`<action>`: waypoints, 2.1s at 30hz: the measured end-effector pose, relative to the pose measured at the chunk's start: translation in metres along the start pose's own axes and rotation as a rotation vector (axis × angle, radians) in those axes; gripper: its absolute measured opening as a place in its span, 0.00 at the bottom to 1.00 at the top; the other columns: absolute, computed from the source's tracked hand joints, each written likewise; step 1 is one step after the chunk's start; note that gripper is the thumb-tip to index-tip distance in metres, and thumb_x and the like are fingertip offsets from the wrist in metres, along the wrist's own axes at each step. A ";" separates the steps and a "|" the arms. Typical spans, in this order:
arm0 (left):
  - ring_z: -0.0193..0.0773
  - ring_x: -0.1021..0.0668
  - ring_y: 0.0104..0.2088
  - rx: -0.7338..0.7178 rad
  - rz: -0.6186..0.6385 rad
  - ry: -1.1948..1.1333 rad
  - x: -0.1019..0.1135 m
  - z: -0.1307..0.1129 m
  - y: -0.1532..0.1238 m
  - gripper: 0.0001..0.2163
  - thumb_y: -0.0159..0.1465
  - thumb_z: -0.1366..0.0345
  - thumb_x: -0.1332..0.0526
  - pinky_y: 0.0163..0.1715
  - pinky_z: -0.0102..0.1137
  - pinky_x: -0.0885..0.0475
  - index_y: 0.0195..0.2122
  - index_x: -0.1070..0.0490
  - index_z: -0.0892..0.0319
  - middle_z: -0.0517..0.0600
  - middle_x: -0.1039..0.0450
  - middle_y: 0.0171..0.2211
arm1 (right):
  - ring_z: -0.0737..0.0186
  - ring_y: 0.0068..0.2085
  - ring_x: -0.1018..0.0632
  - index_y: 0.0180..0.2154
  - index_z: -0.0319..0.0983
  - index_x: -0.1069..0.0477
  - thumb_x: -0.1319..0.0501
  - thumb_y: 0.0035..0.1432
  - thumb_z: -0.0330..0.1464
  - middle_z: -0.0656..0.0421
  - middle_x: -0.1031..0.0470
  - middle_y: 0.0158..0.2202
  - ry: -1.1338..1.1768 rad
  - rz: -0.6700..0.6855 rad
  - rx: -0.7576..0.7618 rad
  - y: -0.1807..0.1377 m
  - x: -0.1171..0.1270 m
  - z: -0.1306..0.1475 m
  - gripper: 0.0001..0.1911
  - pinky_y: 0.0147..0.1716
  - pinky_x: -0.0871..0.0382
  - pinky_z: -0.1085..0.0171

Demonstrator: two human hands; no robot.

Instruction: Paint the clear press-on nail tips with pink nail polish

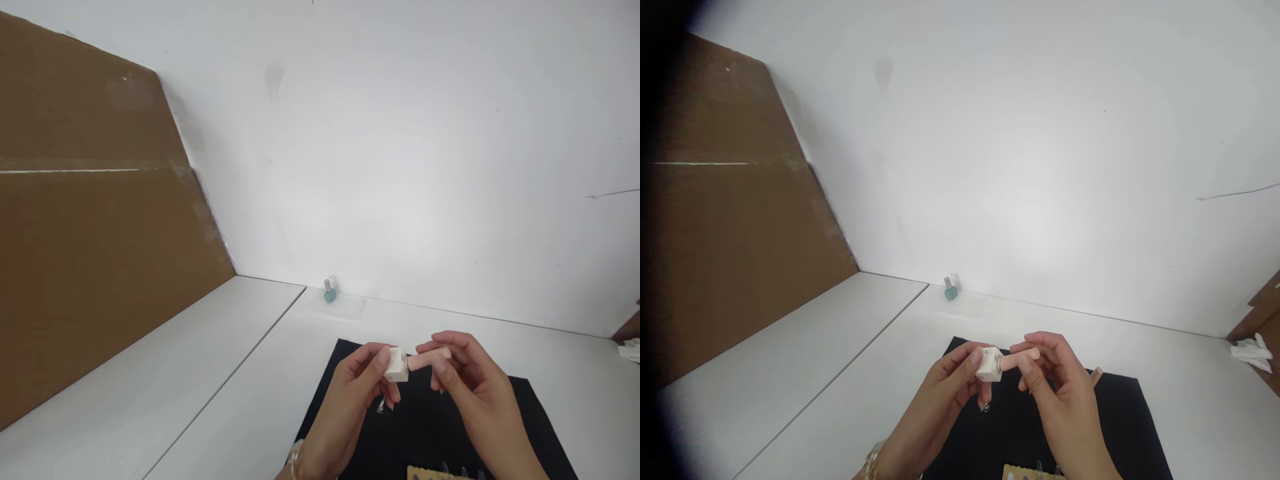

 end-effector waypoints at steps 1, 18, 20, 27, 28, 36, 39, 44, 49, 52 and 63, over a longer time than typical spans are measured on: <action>0.34 0.27 0.25 0.003 -0.003 0.003 0.000 0.000 0.000 0.20 0.61 0.46 0.29 0.29 0.30 0.31 0.36 0.20 0.61 0.46 0.27 0.25 | 0.60 0.28 0.20 0.42 0.45 0.23 0.37 0.67 0.48 0.57 0.15 0.38 0.033 0.015 -0.030 0.001 -0.002 -0.002 0.15 0.30 0.22 0.64; 0.34 0.25 0.24 -0.053 0.016 0.031 -0.001 0.001 0.003 0.19 0.59 0.48 0.26 0.28 0.28 0.30 0.37 0.18 0.61 0.47 0.24 0.22 | 0.66 0.25 0.27 0.39 0.43 0.22 0.34 0.64 0.48 0.56 0.15 0.39 0.229 -0.031 -0.191 0.007 -0.002 -0.013 0.15 0.33 0.26 0.63; 0.34 0.26 0.24 -0.059 0.009 0.036 -0.001 0.001 0.002 0.19 0.59 0.48 0.26 0.28 0.28 0.30 0.37 0.18 0.60 0.46 0.24 0.22 | 0.64 0.25 0.26 0.40 0.44 0.21 0.34 0.64 0.48 0.56 0.15 0.40 0.184 -0.082 -0.167 0.003 0.000 -0.015 0.15 0.34 0.25 0.62; 0.33 0.27 0.23 0.022 -0.026 -0.048 0.004 0.008 0.007 0.20 0.59 0.46 0.27 0.25 0.28 0.31 0.30 0.23 0.61 0.45 0.28 0.22 | 0.58 0.30 0.17 0.42 0.49 0.18 0.35 0.66 0.42 0.59 0.13 0.38 -0.200 -0.098 0.231 -0.009 0.000 0.001 0.08 0.41 0.22 0.60; 0.33 0.28 0.23 0.016 -0.032 -0.034 0.005 0.007 0.008 0.21 0.58 0.46 0.27 0.25 0.27 0.32 0.30 0.22 0.61 0.45 0.28 0.22 | 0.59 0.27 0.18 0.41 0.48 0.19 0.36 0.66 0.43 0.59 0.14 0.36 -0.166 -0.063 0.174 -0.005 0.000 -0.003 0.09 0.37 0.22 0.61; 0.34 0.27 0.23 -0.024 -0.024 0.035 0.003 0.005 0.006 0.20 0.58 0.47 0.26 0.26 0.29 0.31 0.34 0.20 0.61 0.46 0.26 0.22 | 0.64 0.23 0.24 0.40 0.43 0.22 0.34 0.64 0.47 0.54 0.13 0.41 0.111 -0.003 -0.117 0.009 0.002 -0.024 0.15 0.32 0.24 0.61; 0.34 0.27 0.24 0.012 -0.031 -0.004 0.004 0.009 0.007 0.20 0.59 0.46 0.27 0.26 0.28 0.32 0.32 0.22 0.61 0.45 0.27 0.22 | 0.60 0.27 0.20 0.42 0.47 0.19 0.35 0.66 0.44 0.57 0.13 0.41 -0.085 -0.065 0.075 -0.001 0.001 -0.012 0.10 0.37 0.23 0.59; 0.33 0.28 0.23 -0.013 -0.058 0.030 0.008 0.007 0.009 0.20 0.58 0.46 0.27 0.25 0.28 0.32 0.32 0.21 0.61 0.45 0.27 0.22 | 0.58 0.30 0.19 0.40 0.46 0.21 0.37 0.67 0.45 0.59 0.14 0.38 -0.135 -0.033 0.034 0.000 -0.002 -0.011 0.11 0.39 0.25 0.60; 0.34 0.25 0.24 -0.051 -0.047 0.117 0.007 0.004 0.007 0.16 0.55 0.54 0.23 0.30 0.30 0.30 0.38 0.18 0.60 0.44 0.24 0.22 | 0.64 0.25 0.26 0.32 0.42 0.28 0.36 0.65 0.50 0.58 0.16 0.32 0.083 0.082 -0.163 0.014 -0.003 -0.023 0.19 0.31 0.28 0.64; 0.35 0.23 0.26 -0.058 -0.070 0.109 0.008 0.006 0.007 0.15 0.53 0.57 0.22 0.31 0.31 0.28 0.38 0.18 0.59 0.45 0.22 0.26 | 0.64 0.26 0.26 0.33 0.42 0.27 0.34 0.63 0.50 0.59 0.18 0.31 0.079 0.061 -0.154 0.016 0.000 -0.024 0.19 0.31 0.29 0.64; 0.43 0.20 0.40 -0.049 -0.072 0.050 0.012 0.013 0.009 0.14 0.52 0.65 0.22 0.43 0.34 0.26 0.39 0.19 0.57 0.50 0.17 0.36 | 0.57 0.30 0.21 0.41 0.46 0.21 0.35 0.64 0.48 0.57 0.17 0.34 -0.092 -0.038 -0.039 0.004 0.003 -0.016 0.15 0.36 0.26 0.58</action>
Point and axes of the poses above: each hand's wrist, its own y-axis towards the middle knuckle, its own x-axis out of the back of the hand, z = x × y, the point moved 7 cm from there along y, towards the middle knuckle
